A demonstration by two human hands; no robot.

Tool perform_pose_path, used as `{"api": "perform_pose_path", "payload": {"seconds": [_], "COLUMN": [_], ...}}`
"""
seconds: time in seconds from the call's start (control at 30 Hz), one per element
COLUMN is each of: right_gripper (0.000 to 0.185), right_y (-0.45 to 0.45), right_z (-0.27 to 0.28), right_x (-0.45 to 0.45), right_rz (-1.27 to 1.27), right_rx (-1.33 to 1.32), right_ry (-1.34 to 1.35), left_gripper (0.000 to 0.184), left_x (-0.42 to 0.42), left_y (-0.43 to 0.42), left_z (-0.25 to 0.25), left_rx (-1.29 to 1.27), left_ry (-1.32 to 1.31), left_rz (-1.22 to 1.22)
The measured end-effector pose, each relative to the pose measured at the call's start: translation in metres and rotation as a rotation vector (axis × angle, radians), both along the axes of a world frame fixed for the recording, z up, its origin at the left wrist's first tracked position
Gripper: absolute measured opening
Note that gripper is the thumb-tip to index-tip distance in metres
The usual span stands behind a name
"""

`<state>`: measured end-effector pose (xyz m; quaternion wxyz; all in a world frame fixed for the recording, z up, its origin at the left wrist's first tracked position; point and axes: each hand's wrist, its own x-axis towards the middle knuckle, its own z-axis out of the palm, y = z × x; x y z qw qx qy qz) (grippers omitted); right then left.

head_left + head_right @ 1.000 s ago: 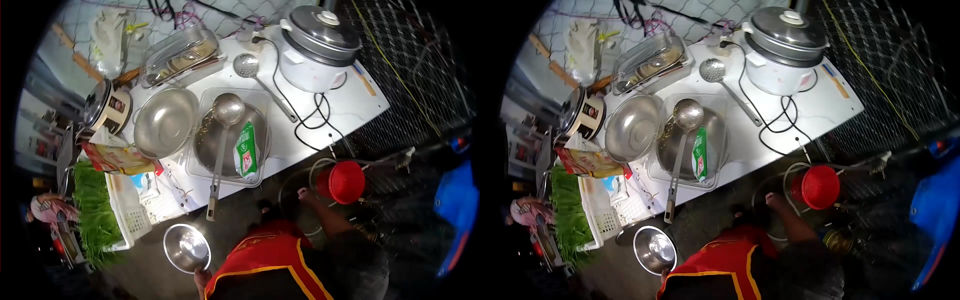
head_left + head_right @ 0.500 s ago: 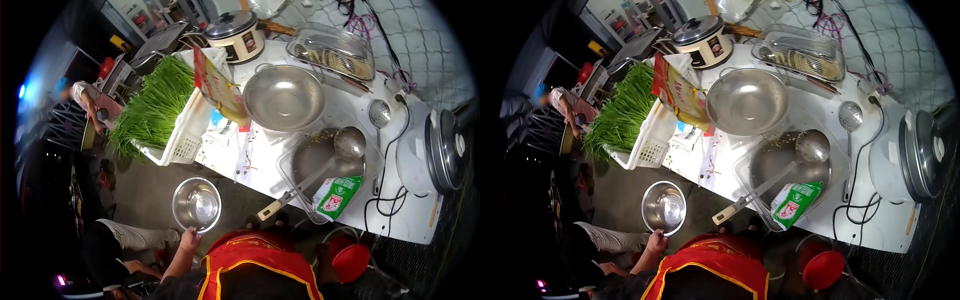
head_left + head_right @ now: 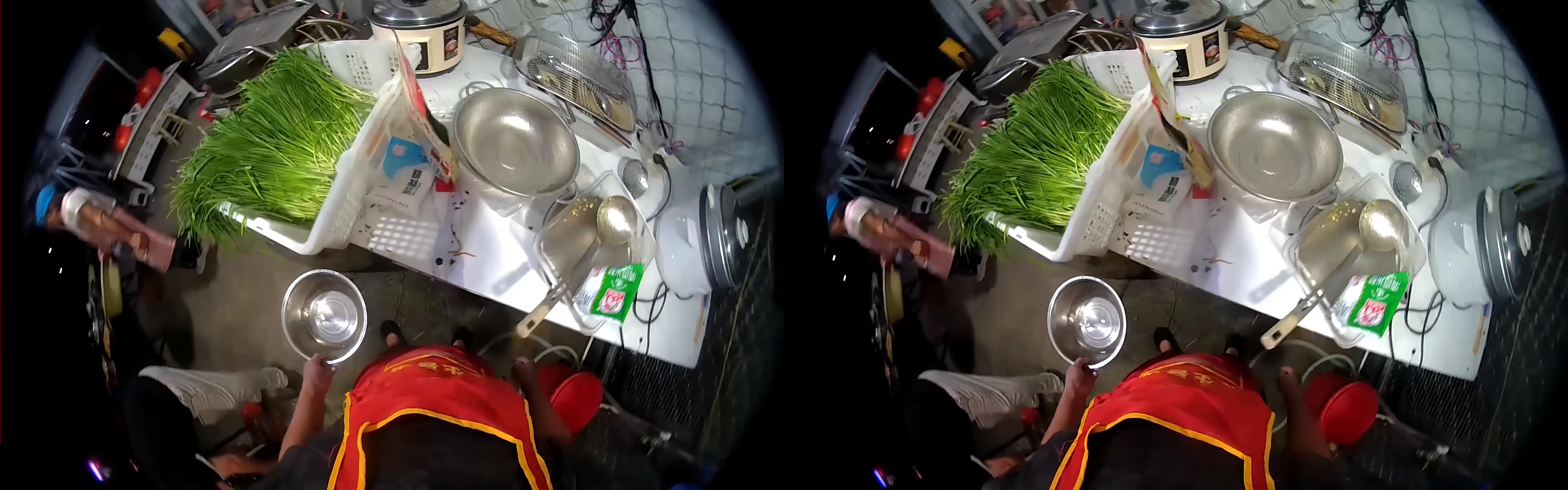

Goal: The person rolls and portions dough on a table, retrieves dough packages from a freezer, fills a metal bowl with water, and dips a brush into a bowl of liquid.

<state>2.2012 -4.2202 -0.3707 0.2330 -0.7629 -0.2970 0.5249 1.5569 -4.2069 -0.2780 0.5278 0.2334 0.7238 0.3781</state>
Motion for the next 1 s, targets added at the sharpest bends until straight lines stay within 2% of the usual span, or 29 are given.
{"api": "perform_pose_path", "payload": {"seconds": [0.03, 0.07, 0.1, 0.13, 0.2, 0.23, 0.27, 0.33, 0.37, 0.4, 0.43, 0.47, 0.5, 0.53, 0.6, 0.7, 0.8, 0.9, 1.0], "right_gripper": [0.014, 0.019, 0.02, 0.023, 0.025, 0.025, 0.022, 0.025, 0.029, 0.031, 0.033, 0.034, 0.035, 0.036, 0.036, 0.032, 0.031, 0.033, 0.034], "right_y": [0.009, 0.018, 0.036, 0.058, 0.091, 0.117, 0.141, 0.189, 0.213, 0.239, 0.267, 0.321, 0.348, 0.377, 0.414, 0.447, 0.449, 0.436, 0.41], "right_z": [0.017, 0.035, 0.074, 0.115, 0.155, 0.203, 0.251, 0.306, 0.327, 0.336, 0.353, 0.341, 0.343, 0.34, 0.327, 0.298, 0.345, 0.367, 0.399], "right_x": [-0.024, -0.045, -0.079, -0.118, -0.187, -0.215, -0.242, -0.277, -0.288, -0.286, -0.29, -0.268, -0.256, -0.248, -0.227, -0.186, -0.17, -0.129, -0.119], "right_rz": [0.116, 0.232, 0.294, 0.36, 0.257, 0.168, 0.036, -0.128, -0.326, -0.363, -0.506, -0.602, -0.665, -0.958, -1.02, -0.811, -0.826, -0.773, -0.585], "right_rx": [0.07, 0.14, 0.188, 0.226, 0.514, 0.356, 0.42, 0.581, 0.582, 0.623, 0.7, 0.763, 0.732, 0.622, 0.515, 0.606, 0.48, 0.34, 0.322], "right_ry": [0.077, 0.149, 0.011, -0.129, -0.374, -0.138, 0.059, 0.239, 0.455, 0.479, 0.495, 0.625, 0.713, 0.691, 0.655, 0.631, 0.631, 0.723, 0.694], "left_gripper": [0.037, 0.037, 0.037, 0.037, 0.036, 0.036, 0.038, 0.036, 0.036, 0.034, 0.033, 0.033, 0.033, 0.032, 0.032, 0.032, 0.029, 0.026, 0.026], "left_x": [-0.01, -0.001, 0.006, 0.0, -0.018, -0.027, -0.039, -0.06, -0.069, -0.075, -0.08, -0.09, -0.094, -0.097, -0.101, -0.113, -0.116, -0.119, -0.117], "left_y": [0.005, 0.013, 0.026, 0.034, 0.041, 0.044, 0.043, 0.043, 0.044, 0.044, 0.045, 0.042, 0.037, 0.034, 0.031, 0.019, 0.01, 0.004, 0.006], "left_z": [-0.001, 0.028, 0.06, 0.075, 0.084, 0.085, 0.081, 0.078, 0.077, 0.077, 0.078, 0.082, 0.085, 0.086, 0.088, 0.072, 0.071, 0.07, 0.07], "left_rx": [-0.008, -0.027, -0.028, -0.057, -0.052, -0.052, -0.008, 0.065, 0.101, 0.123, 0.151, 0.173, 0.189, 0.163, 0.111, 0.067, 0.068, 0.089, 0.109], "left_ry": [0.095, 0.411, 0.726, 0.748, 0.761, 0.771, 0.783, 0.789, 0.791, 0.811, 0.81, 0.811, 0.814, 0.801, 0.772, 0.851, 0.82, 0.769, 0.751], "left_rz": [-0.066, -0.259, -0.446, -0.491, -0.515, -0.528, -0.541, -0.566, -0.576, -0.579, -0.585, -0.587, -0.58, -0.558, -0.515, -0.522, -0.46, -0.434, -0.428]}}
